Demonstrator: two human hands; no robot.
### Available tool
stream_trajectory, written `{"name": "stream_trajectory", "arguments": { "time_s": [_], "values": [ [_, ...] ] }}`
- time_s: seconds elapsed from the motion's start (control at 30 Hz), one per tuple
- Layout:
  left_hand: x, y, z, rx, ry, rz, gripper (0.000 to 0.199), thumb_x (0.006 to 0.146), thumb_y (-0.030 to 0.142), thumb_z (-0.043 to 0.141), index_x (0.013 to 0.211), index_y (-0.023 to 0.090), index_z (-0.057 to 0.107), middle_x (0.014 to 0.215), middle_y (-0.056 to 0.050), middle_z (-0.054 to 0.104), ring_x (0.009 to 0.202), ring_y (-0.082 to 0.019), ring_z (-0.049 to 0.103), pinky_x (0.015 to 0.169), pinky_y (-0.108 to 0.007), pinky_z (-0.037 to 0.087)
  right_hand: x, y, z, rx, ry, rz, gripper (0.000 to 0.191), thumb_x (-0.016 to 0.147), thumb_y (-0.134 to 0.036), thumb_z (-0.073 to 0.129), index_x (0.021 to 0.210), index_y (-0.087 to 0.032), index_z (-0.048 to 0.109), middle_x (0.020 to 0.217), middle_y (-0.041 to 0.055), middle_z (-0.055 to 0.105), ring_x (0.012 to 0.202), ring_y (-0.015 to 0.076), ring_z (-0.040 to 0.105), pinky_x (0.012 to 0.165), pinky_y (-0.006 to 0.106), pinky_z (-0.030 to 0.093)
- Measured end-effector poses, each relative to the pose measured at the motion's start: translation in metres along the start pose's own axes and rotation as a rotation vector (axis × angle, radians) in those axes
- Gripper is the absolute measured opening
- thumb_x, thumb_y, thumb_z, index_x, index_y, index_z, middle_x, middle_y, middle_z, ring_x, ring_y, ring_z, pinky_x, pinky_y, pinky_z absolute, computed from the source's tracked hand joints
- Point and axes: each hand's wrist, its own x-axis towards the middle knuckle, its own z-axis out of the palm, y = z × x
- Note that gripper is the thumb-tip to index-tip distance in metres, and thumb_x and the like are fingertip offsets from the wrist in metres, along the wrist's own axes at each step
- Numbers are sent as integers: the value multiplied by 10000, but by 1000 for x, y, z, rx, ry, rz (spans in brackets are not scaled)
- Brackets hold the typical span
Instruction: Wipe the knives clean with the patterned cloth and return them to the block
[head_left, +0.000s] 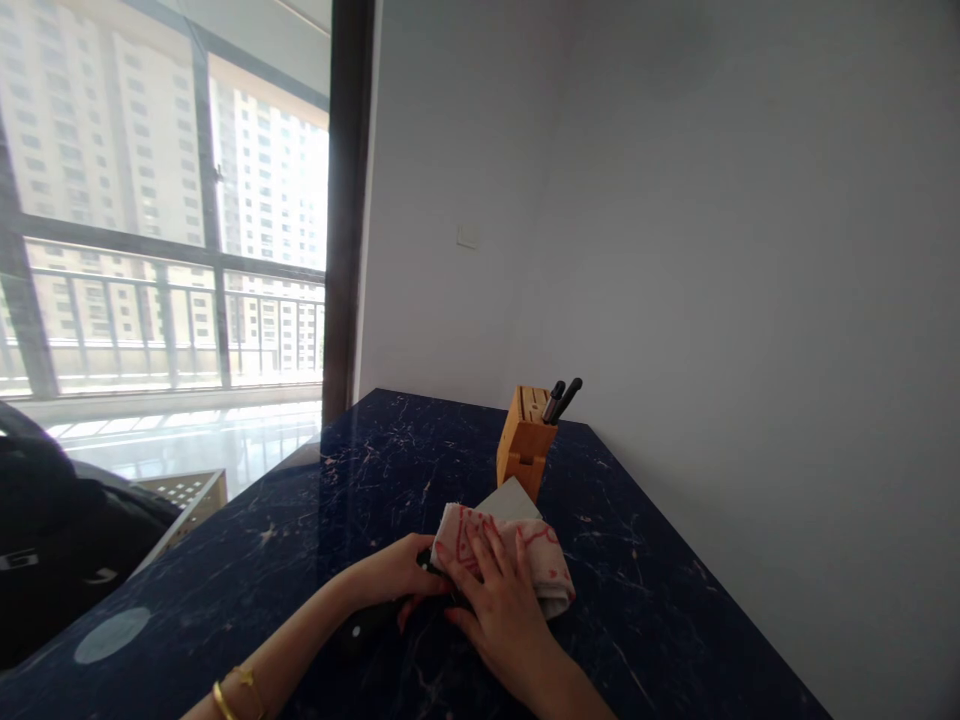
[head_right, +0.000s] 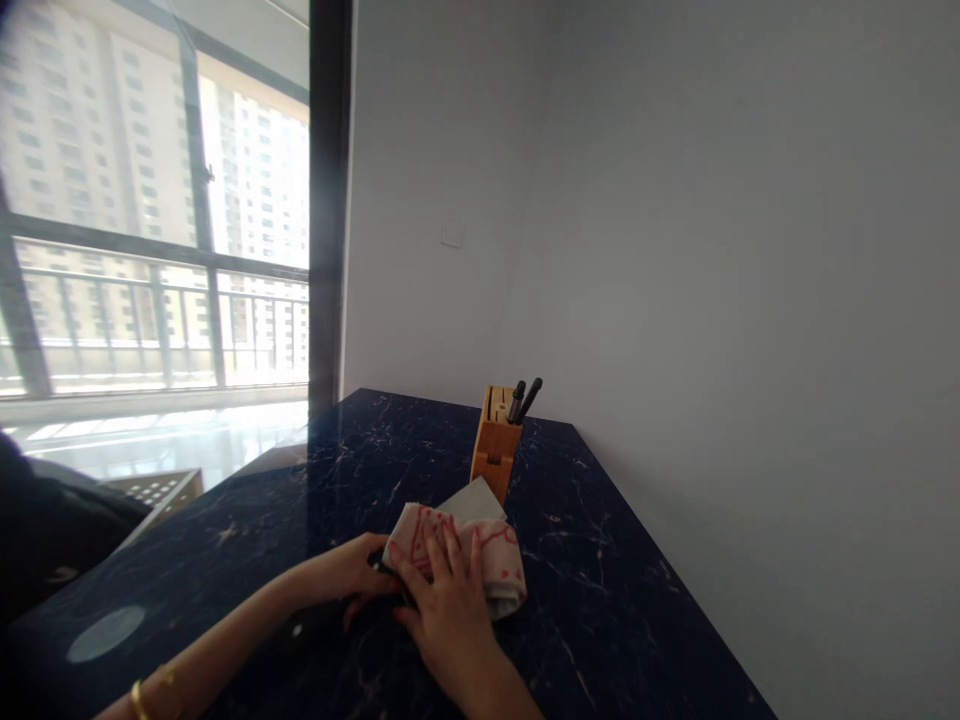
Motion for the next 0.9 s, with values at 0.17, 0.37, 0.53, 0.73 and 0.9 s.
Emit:
{"name": "stream_trajectory", "arguments": {
  "time_s": [0.17, 0.37, 0.53, 0.73, 0.9],
  "values": [
    [-1, 1, 1, 14, -1, -8, 394, 648, 380, 628, 963, 151, 567, 579, 35, 595, 385, -112, 511, 335, -205, 419, -3, 0, 0, 15, -3, 7, 571, 818, -544, 391, 1320, -444, 138, 1446, -8, 79, 1307, 268, 51, 1005, 564, 35],
    [-1, -2, 0, 15, -10, -5, 383, 657, 384, 635, 952, 151, 560, 570, 36, 589, 378, -97, 499, 344, -186, 404, -4, 1, -6, 4, 11, 52, 524, 819, -529, 410, 1301, -451, 220, 1432, -16, 172, 1294, 266, 149, 1006, 554, 34],
    [0, -5, -1, 10, -28, -29, 375, 662, 389, 632, 936, 143, 557, 546, 37, 578, 372, -89, 485, 350, -175, 397, -2, 15, -3, -29, 51, 152, 503, 834, -493, 409, 1305, -420, 249, 1385, 2, 309, 1280, 261, 200, 999, 555, 34],
    [-2, 0, -1, 14, -27, -54, 411, 651, 408, 637, 962, 152, 557, 559, 38, 580, 365, -85, 468, 338, -175, 394, -3, 34, -4, -102, 86, 291, 491, 829, -504, 405, 1294, -368, 325, 1350, 37, 370, 1254, 282, 260, 996, 552, 45],
    [-3, 2, -1, 22, -22, -47, 400, 644, 411, 643, 936, 148, 567, 574, 30, 590, 382, -90, 484, 346, -172, 387, -4, 37, -11, -44, 37, 321, 483, 839, -539, 340, 1286, -356, 349, 1342, 44, 381, 1254, 287, 260, 991, 549, 95]
  ]
}}
